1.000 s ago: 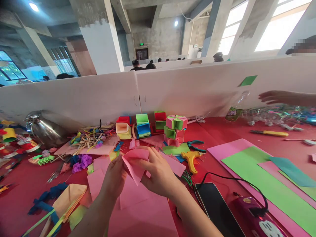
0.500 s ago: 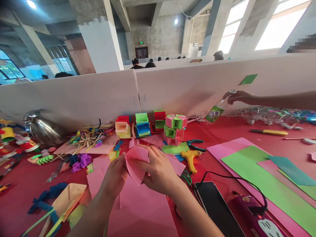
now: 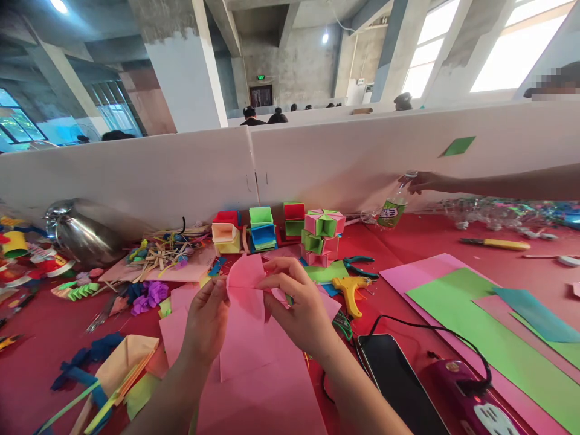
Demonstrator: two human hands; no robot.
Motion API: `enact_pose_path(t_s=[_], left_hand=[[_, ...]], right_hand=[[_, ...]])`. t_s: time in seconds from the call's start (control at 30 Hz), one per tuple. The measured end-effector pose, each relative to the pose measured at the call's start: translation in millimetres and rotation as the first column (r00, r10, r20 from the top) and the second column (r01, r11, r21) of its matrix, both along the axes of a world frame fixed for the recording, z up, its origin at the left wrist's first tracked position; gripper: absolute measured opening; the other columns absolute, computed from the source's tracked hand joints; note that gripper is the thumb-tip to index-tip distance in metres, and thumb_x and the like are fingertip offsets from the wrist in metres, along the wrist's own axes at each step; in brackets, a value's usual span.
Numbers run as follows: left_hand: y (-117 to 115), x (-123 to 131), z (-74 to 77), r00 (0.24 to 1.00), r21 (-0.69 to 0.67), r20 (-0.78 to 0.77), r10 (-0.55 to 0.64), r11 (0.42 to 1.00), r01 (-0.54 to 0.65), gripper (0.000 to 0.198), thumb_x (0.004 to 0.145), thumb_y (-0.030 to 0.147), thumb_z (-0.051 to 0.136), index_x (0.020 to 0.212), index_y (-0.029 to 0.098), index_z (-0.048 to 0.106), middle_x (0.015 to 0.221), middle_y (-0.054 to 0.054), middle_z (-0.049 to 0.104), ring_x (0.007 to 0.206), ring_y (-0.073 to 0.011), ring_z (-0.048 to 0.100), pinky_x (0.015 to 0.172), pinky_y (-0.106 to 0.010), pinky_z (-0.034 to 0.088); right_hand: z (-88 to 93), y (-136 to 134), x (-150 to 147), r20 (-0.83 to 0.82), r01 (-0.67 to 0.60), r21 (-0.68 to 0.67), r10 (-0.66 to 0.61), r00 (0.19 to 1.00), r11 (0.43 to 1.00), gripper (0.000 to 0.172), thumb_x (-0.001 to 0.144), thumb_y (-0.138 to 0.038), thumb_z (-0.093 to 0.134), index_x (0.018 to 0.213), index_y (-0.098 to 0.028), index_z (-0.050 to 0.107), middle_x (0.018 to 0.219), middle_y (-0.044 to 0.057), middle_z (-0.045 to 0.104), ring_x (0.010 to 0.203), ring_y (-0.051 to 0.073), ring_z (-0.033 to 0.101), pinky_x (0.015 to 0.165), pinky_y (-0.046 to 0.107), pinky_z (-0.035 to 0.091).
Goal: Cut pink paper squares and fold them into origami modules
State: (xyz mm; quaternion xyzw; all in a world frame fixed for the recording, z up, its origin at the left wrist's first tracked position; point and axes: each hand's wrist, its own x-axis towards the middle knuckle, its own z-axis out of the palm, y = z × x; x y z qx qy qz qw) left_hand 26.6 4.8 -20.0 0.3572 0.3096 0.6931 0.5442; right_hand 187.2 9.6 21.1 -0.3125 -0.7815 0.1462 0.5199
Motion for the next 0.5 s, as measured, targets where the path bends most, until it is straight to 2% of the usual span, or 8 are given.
enact_pose_path(t_s=[0.1,0.2,0.33,0.43,0.5], left_hand=[[0.0,-1.0,-2.0,0.996,0.012,-0.043,0.077,0.997,-0.076,0.022,0.076,0.039,0.068,0.075,0.018,0.066,0.060,0.003,0.057,0.059,-0.0087,0.048,0.060,-0.019,0.040],[-0.9,-0.3,-2.3,0.989,0.030,-0.012,0.145,0.989,-0.145,0.024,0.073,0.042,0.069,0.078,0.019,0.066,0.063,0.002,0.059,0.060,-0.0099,0.049,0.061,-0.021,0.041],[-3.3,1.1,-4.2,0.975,0.040,-0.041,0.217,0.976,-0.215,0.028,0.069,0.046,0.071,0.077,0.019,0.067,0.065,0.002,0.059,0.062,-0.0103,0.049,0.062,-0.021,0.041],[-4.3,-1.2,-9.0,0.958,0.038,-0.104,0.265,0.964,-0.263,0.030,0.066,0.047,0.073,0.076,0.019,0.068,0.066,0.002,0.058,0.062,-0.0106,0.048,0.063,-0.021,0.039],[-4.1,-4.9,-11.8,0.958,0.053,-0.161,0.238,0.971,-0.233,0.031,0.067,0.047,0.072,0.078,0.019,0.068,0.068,0.001,0.059,0.065,-0.0121,0.050,0.064,-0.022,0.040]], right_hand=[[0.6,-1.9,0.7,-0.099,0.013,-0.099,-0.023,0.995,0.995,0.022,0.083,-0.013,0.056,0.101,-0.026,0.062,0.097,0.003,0.058,0.088,0.015,0.058,0.075,0.028,0.049],[1.1,-6.4,0.2,-0.169,0.040,-0.181,-0.071,0.983,0.983,0.020,0.085,-0.020,0.057,0.104,-0.025,0.059,0.087,0.001,0.060,0.072,0.012,0.055,0.066,0.026,0.048],[5.2,-11.5,-0.8,-0.064,0.068,-0.190,-0.081,0.995,0.979,0.025,0.080,-0.022,0.064,0.105,-0.025,0.058,0.085,0.000,0.060,0.072,0.013,0.052,0.062,0.025,0.044],[8.0,-11.0,-1.0,0.002,0.078,-0.184,-0.079,0.997,0.980,0.008,0.080,-0.019,0.063,0.085,-0.022,0.059,0.074,-0.001,0.055,0.068,0.013,0.049,0.061,0.025,0.041],[8.6,-9.3,-0.4,0.011,0.065,-0.175,-0.064,0.998,0.982,0.013,0.081,-0.018,0.061,0.071,-0.021,0.054,0.069,-0.002,0.051,0.066,0.013,0.047,0.061,0.026,0.040]])
